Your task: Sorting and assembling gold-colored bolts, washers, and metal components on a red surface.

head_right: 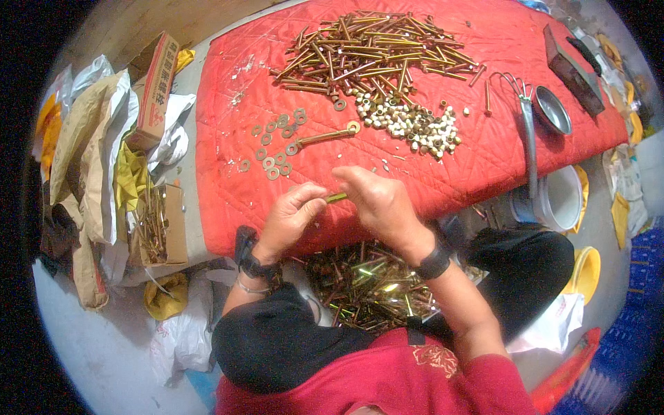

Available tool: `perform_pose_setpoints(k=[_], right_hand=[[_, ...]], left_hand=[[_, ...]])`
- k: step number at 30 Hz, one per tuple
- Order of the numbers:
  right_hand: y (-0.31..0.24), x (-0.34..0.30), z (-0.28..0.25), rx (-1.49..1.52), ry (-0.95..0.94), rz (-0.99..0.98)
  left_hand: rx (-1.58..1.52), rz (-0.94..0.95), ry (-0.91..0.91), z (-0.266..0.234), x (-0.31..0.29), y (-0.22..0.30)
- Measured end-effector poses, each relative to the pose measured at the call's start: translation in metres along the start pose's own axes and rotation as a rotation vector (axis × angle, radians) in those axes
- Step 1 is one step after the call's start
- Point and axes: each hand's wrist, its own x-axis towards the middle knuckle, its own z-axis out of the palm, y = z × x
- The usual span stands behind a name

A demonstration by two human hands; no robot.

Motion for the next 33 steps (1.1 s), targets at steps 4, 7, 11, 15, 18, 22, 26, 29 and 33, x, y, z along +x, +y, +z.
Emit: perform_pose_setpoints(k=[4, 7, 11, 15, 18, 22, 26, 29, 33], right_hand=[[-0.016, 0.004, -0.004, 0.003, 0.072, 0.060], [0.000, 0.001, 0.003, -0.128, 0.090, -0.124], [-0.006, 0.000, -0.006, -0.038, 0.032, 0.278], [0.010, 0.000, -0.012, 0.137, 0.164, 0.215], [0.018, -0.001, -0.015, 0.173, 0.148, 0.298], [0.042, -0.007, -0.009, 0.141, 0.117, 0.344], [0.048, -0.006, -0.001, 0.149, 0.142, 0.339], [0.052, -0.007, -0.002, 0.132, 0.145, 0.326], [0.055, -0.012, 0.000, 0.260, 0.202, 0.340]], left_hand=[[-0.003, 0.046, 0.034, 0.001, 0.002, -0.006], [-0.010, -0.059, -0.011, 0.002, 0.003, 0.003], [-0.091, -0.069, -0.006, 0.001, 0.002, 0.002], [0.159, 0.269, -0.192, 0.000, 0.007, 0.014], [0.386, 0.545, -0.159, -0.004, 0.023, 0.021], [0.820, 0.551, 0.325, -0.009, 0.058, 0.019], [1.137, 0.388, 0.433, -0.027, 0.075, -0.002], [1.092, 0.396, 0.371, -0.029, 0.076, -0.006], [0.347, 0.296, 0.289, -0.032, 0.062, -0.022]])
